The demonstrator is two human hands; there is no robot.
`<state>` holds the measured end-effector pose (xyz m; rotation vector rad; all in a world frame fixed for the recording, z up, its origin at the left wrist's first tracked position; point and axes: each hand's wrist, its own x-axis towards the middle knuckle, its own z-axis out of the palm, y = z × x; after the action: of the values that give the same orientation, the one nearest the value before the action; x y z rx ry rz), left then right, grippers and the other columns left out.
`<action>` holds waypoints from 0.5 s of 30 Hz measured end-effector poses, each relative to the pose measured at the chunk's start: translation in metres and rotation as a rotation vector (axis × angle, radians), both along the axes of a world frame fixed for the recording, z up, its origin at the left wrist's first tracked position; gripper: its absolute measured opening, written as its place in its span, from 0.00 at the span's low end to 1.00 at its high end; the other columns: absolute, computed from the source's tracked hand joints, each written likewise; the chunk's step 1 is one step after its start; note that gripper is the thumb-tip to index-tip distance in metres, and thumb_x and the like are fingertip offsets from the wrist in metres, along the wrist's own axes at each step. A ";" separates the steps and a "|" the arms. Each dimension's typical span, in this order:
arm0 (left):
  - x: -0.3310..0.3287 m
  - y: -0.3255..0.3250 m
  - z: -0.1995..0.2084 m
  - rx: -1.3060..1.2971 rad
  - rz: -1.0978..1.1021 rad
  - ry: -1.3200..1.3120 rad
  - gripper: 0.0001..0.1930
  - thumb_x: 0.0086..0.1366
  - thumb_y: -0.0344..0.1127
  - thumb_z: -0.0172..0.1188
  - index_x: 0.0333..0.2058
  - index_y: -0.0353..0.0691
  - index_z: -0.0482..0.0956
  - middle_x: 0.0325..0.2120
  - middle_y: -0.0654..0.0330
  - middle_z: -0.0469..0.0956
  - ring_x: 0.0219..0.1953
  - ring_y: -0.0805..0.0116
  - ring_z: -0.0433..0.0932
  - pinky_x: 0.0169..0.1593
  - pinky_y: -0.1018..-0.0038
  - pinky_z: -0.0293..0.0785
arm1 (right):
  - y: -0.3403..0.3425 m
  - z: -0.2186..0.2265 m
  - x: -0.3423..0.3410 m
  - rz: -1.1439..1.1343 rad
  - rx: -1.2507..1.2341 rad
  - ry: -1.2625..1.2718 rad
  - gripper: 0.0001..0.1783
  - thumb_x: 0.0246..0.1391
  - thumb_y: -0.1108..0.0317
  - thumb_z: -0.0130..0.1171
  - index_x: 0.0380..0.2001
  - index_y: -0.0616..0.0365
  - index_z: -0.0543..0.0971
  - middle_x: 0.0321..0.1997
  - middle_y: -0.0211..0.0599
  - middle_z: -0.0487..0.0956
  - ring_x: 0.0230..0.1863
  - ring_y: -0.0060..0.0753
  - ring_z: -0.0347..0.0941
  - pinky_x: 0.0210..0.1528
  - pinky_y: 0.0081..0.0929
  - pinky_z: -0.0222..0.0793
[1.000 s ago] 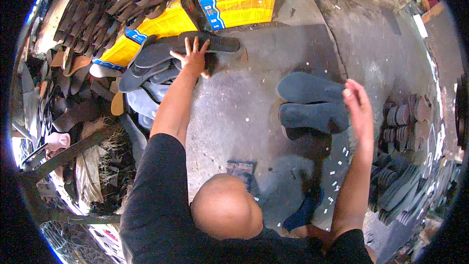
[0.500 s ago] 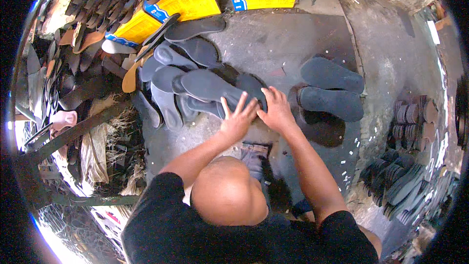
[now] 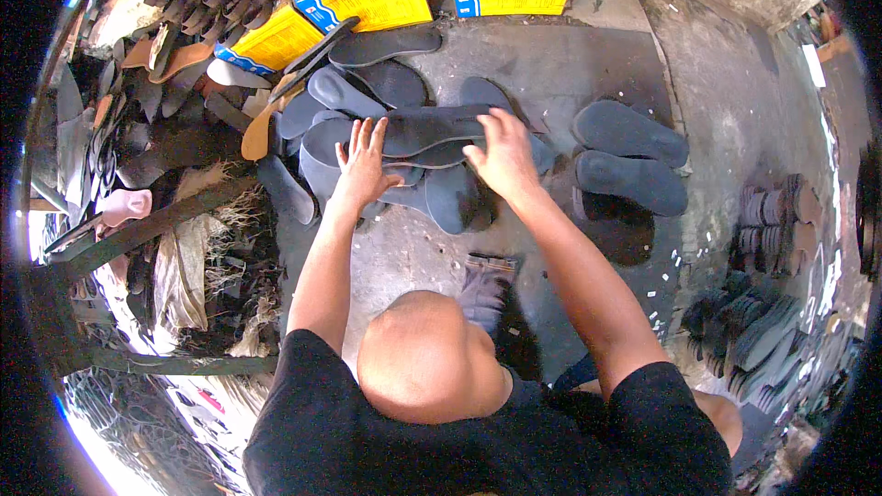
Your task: The person sits on the floor and repeatedly picks up pairs of dark gray shoe soles or insoles from a large pile. They align the pairs and place them into a growing stack nearby. The task continues with consistent pick-and-stack motions across the clip.
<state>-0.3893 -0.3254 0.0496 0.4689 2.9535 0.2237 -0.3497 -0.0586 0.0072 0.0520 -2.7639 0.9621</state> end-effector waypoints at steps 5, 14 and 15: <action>-0.023 -0.005 -0.015 -0.093 -0.047 -0.088 0.53 0.54 0.35 0.75 0.74 0.53 0.52 0.68 0.51 0.64 0.71 0.46 0.64 0.71 0.30 0.51 | -0.025 -0.016 -0.036 0.274 0.231 -0.177 0.44 0.53 0.61 0.70 0.71 0.52 0.65 0.76 0.53 0.62 0.78 0.60 0.53 0.78 0.55 0.53; 0.011 -0.013 -0.002 -0.107 0.129 -0.122 0.51 0.47 0.49 0.75 0.71 0.56 0.63 0.63 0.56 0.73 0.68 0.47 0.66 0.66 0.32 0.59 | 0.004 -0.015 -0.028 0.318 0.323 -0.284 0.45 0.46 0.58 0.75 0.68 0.47 0.68 0.66 0.45 0.72 0.71 0.55 0.63 0.65 0.58 0.65; 0.020 -0.011 -0.007 -0.035 0.186 -0.100 0.48 0.49 0.50 0.74 0.70 0.55 0.65 0.64 0.54 0.72 0.68 0.46 0.65 0.66 0.32 0.59 | 0.008 -0.016 -0.028 0.356 0.298 -0.405 0.46 0.43 0.56 0.77 0.66 0.49 0.69 0.66 0.48 0.71 0.70 0.57 0.64 0.66 0.59 0.65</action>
<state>-0.3690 -0.3364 0.0423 0.1723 2.8968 0.2093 -0.3776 -0.0510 -0.0084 0.4573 -3.3327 0.6799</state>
